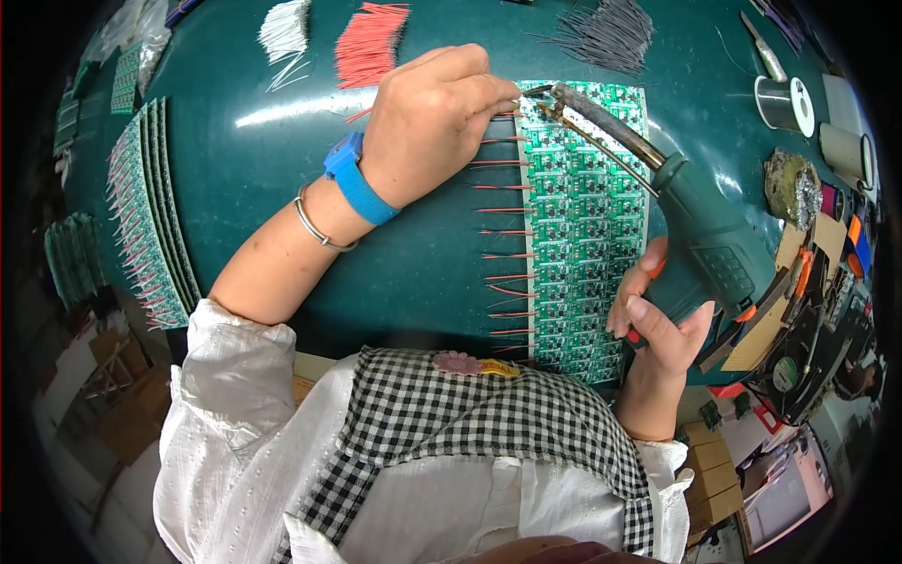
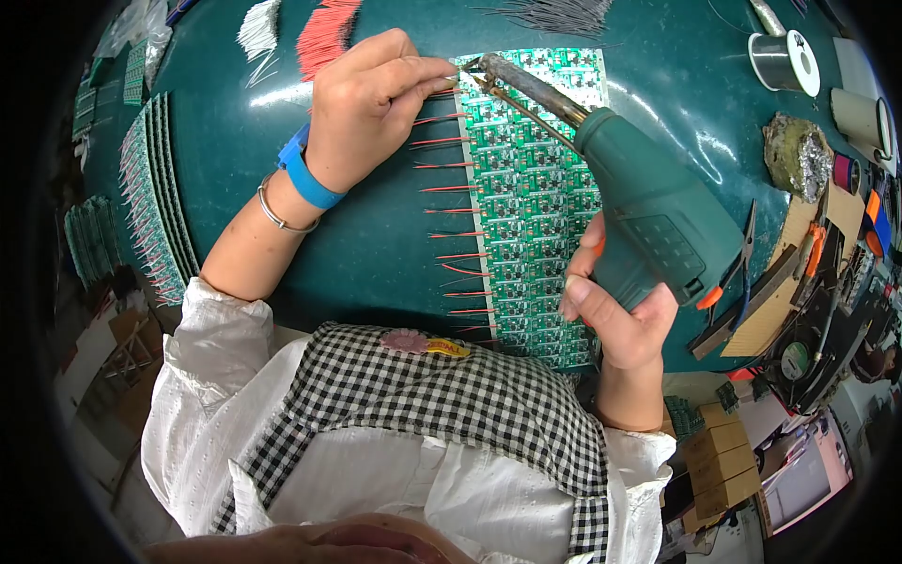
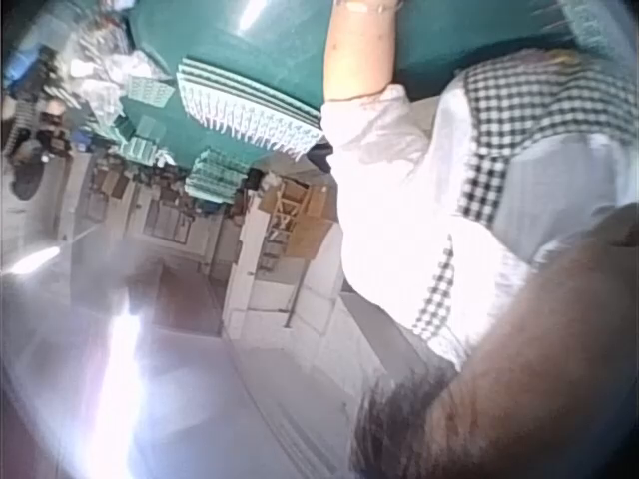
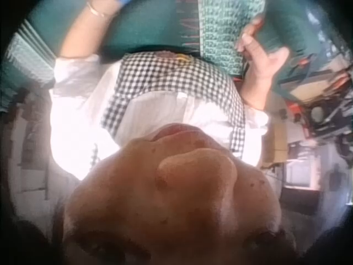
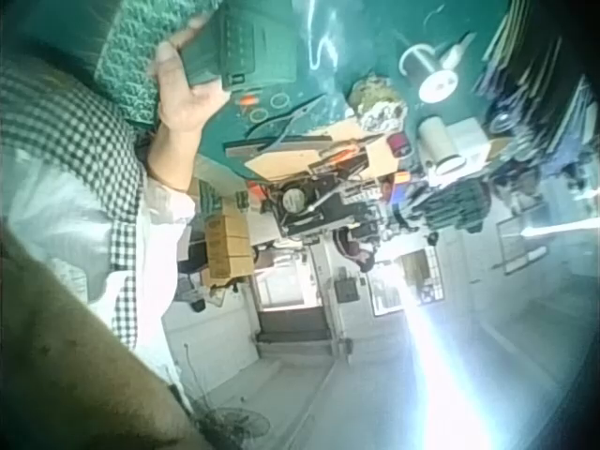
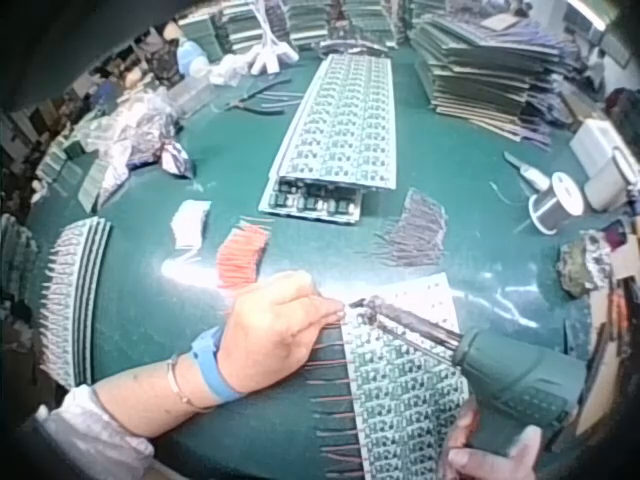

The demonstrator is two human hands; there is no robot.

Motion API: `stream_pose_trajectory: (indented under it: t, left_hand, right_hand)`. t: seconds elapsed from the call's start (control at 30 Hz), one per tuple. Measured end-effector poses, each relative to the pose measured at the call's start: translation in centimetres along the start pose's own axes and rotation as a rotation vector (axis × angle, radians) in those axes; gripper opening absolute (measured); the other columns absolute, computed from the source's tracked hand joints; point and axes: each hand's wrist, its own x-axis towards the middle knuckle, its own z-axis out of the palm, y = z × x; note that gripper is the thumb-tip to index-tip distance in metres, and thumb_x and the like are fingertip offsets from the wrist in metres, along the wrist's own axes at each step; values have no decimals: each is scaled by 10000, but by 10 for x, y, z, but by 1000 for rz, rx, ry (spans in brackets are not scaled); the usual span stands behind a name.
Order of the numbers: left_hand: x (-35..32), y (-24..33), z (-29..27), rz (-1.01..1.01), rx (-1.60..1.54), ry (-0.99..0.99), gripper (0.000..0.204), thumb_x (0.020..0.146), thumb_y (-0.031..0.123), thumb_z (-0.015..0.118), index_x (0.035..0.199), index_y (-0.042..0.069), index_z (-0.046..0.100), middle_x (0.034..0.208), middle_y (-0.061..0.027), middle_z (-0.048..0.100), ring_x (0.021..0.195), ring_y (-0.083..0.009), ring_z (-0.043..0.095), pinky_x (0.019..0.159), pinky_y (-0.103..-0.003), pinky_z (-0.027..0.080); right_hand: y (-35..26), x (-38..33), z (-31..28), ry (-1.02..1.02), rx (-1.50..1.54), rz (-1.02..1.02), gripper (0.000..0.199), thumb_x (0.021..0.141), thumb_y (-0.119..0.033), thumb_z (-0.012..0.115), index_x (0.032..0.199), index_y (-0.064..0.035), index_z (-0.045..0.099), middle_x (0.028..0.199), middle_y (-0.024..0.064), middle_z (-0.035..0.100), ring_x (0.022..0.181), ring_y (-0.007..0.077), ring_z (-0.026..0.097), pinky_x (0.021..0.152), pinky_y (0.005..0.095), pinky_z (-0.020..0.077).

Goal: The person solders electronic components onto PCB strips using a specialized soldering iron and solder wire.

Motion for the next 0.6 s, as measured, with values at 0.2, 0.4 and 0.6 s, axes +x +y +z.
stream_pose_trajectory:
  t: [0.2, 0.4, 0.6]
  left_hand:
    - [1, 2, 0, 9, 6, -11, 114, 668, 18, 722, 773, 49, 691, 704, -67, 534, 660, -247, 578, 561, -350, 480]
    - [1, -3, 1, 53, -8, 14, 151, 664, -7, 733, 802, 39, 692, 685, -67, 520, 620, -228, 557, 533, -327, 459]
    - [1, -6, 3, 81, -18, 17, 180, 670, -31, 746, 830, 37, 697, 676, -60, 531, 588, -201, 552, 509, -292, 445]
  right_hand:
    - [7, -2, -9, -109, 73, 0, 497, 746, 84, 603, 1207, 95, 416, 977, 164, 527, 601, 164, 579, 452, 236, 466]
    - [6, -1, -12, -121, 46, 39, 477, 743, 68, 611, 1177, 126, 422, 976, 189, 536, 550, 163, 565, 444, 254, 469]
    - [-1, 4, -2, -50, 45, -59, 499, 749, -61, 642, 1154, 96, 396, 641, 106, 510, 444, 158, 499, 416, 279, 455]
